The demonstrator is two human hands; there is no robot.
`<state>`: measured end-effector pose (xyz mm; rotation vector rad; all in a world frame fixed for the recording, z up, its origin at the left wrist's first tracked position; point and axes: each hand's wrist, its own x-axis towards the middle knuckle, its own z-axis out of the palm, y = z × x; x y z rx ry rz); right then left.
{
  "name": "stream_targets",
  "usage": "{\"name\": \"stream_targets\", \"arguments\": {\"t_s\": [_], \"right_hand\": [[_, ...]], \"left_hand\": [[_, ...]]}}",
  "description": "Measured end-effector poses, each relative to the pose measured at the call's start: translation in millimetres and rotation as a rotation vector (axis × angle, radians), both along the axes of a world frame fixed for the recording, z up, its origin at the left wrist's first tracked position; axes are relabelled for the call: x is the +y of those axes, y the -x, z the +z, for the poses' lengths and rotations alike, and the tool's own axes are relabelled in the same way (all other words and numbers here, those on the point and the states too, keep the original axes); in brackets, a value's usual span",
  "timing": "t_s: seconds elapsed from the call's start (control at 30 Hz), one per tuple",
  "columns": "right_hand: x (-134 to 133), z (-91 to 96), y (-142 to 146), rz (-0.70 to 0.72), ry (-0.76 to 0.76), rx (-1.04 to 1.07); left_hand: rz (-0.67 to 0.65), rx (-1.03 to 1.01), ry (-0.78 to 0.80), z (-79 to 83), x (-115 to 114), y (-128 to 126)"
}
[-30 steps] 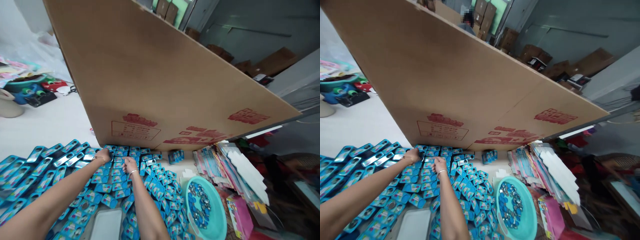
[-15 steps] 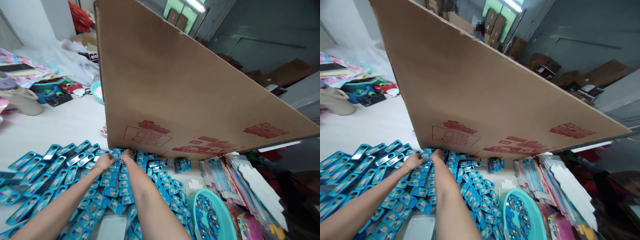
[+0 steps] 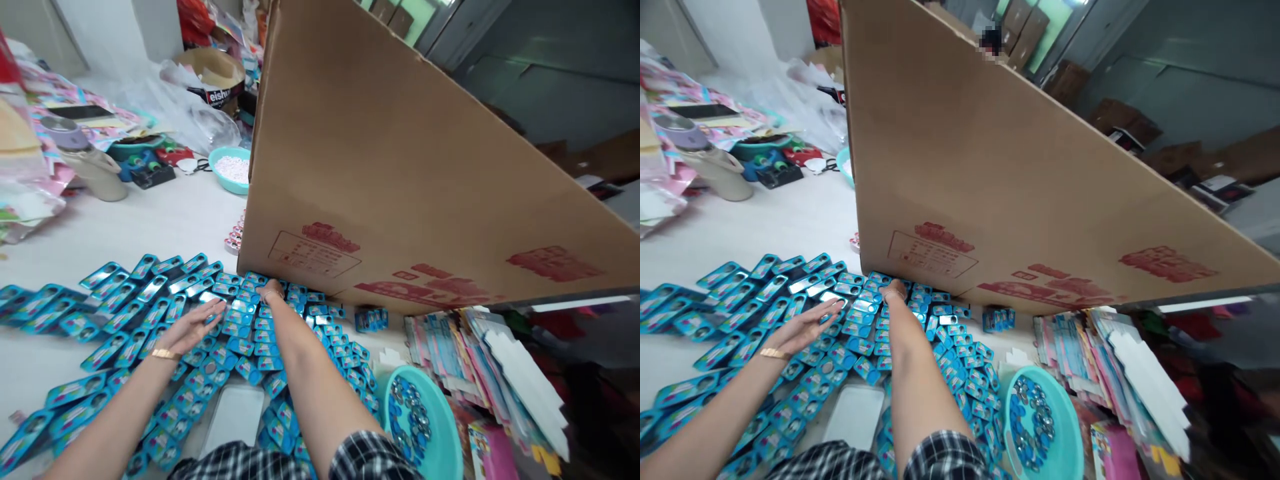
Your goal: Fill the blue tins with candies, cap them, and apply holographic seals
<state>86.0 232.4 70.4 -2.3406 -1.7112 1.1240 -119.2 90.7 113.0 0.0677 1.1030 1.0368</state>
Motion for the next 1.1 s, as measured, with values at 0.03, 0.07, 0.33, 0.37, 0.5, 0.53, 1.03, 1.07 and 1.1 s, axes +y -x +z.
{"name": "stream_targets", "arguments": {"t_s": [0.03, 0.07, 0.33, 0.37, 0.5, 0.53, 1.03, 1.07, 1.1], "right_hand": [[-9, 5.2, -2, 0.008, -0.021, -0.009], [-21, 9.5, -4, 0.013, -0.042, -0.018], [-196, -9.5, 31, 0.702, -0.22, 0.133], [-210, -15.9, 40, 0.76, -0.23, 0.101], [-223, -31.4, 60, 0.822, -0.231, 0.028], [-220, -32.1, 61, 0.842, -0.224, 0.028], [-217, -30.2, 47, 0.908, -0.023, -0.021], [-216, -32.0, 44, 0.904, -0.024, -0.009], [-215, -33.5, 42, 0.897, -0.03, 0.009]], "left_hand": [[0.017, -0.014, 0.008, 0.6, -11, 7], [0.03, -0.01, 0.015, 0.4, -22, 14], [0.068, 0.112, 0.123, -10.9, -77, 31], [0.047, 0.102, 0.109, -10.0, -76, 26], [-0.139, 0.252, 0.006, -1.4, -58, 6], [-0.199, 0.319, -0.025, 0.3, -49, 1], [-0.808, 1.185, 0.095, -45.5, 163, -112], [-0.829, 1.217, 0.084, -48.0, 167, -112], [-0.839, 1.25, 0.058, -50.2, 171, -112]]}}
